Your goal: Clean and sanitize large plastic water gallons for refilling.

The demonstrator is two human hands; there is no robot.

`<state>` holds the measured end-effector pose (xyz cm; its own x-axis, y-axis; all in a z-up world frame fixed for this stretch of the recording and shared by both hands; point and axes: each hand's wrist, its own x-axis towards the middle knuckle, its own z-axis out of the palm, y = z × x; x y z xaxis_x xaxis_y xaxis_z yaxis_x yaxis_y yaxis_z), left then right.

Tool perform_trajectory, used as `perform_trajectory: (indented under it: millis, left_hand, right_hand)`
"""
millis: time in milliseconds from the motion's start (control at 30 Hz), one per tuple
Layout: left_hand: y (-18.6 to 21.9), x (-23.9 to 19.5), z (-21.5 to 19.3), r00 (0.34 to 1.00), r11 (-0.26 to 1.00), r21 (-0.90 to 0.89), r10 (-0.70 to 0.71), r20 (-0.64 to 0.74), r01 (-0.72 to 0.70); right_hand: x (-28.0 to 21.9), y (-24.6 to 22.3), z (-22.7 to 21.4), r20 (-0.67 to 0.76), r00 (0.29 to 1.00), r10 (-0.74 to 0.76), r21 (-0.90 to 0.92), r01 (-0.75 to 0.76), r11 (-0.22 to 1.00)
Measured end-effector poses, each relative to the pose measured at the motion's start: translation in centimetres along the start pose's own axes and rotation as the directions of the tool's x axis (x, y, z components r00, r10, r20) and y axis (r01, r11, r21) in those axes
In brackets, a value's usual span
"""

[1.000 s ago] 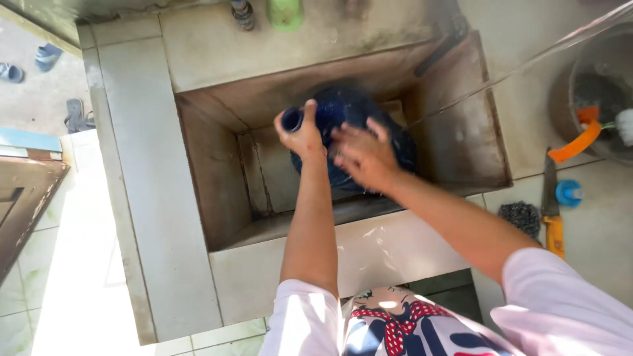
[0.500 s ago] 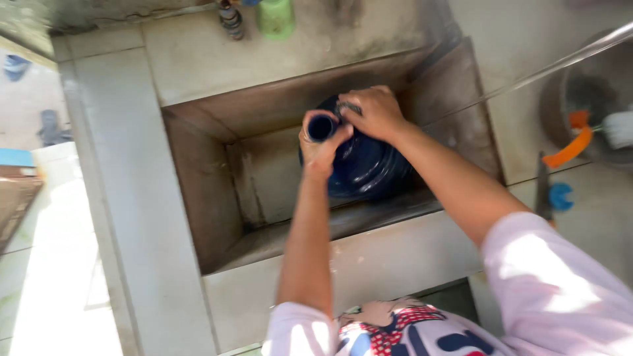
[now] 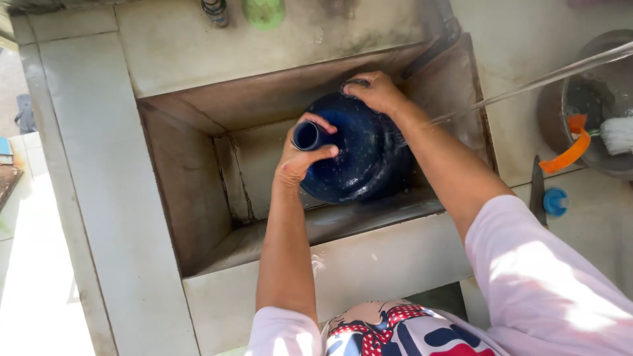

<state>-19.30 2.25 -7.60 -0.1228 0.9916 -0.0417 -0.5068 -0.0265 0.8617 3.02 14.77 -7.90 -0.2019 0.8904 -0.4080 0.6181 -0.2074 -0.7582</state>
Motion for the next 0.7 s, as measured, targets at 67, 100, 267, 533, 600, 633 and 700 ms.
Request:
perform_trajectory:
  millis: [67,100,267,533,600,633,700]
  left_hand:
    - [-1.1,-0.1,-0.4,0.999,0.999,-0.007,-0.033,0.015,0.033]
    - [-1.7,0.1,-0.5,0.999,0.999,-0.004,-0.035,0.005,0.035]
    - [-3.2,0.7,2.3,0.779,0.994,0.000,0.086,-0.621,-0.110]
    - [-2.0,-2.0,6.0,0.984,0.960,0.219,0.177,-0.001,-0.173]
    - [-3.7,-1.3,6.2,0.913,0.954,0.210,0.273,-0.302,-0.215]
    - [-4.5,-0.7,6.3,0.867,0.975,0.075,0.219,-0.448,-0.207]
    - [-5.7,-0.5,6.8,0.808,0.977,-0.069,0.128,-0.574,-0.204]
  right_hand:
    - [-1.9,-1.1,0.8,-0.049,0.952,-0.301,-0.042,0.299,0.953]
    - [-4.9,-1.4,1.9,-0.039,0.953,-0.301,-0.038,0.300,0.953]
    - [-9.8,-2.3,3.1,0.007,0.700,-0.714,-0.496,0.623,0.605]
    - [-7.9,-3.0,1.5,0.072,0.892,-0.447,-0.640,0.385,0.665]
    - [-9.8,-1.2,1.8,0.089,0.633,-0.769,-0.614,0.642,0.459]
    - [-9.8,-1.2,1.8,0.097,0.594,-0.799,-0.603,0.673,0.428]
    - [-8.8,-2.4,0.8,0.103,0.565,-0.819,-0.594,0.695,0.404]
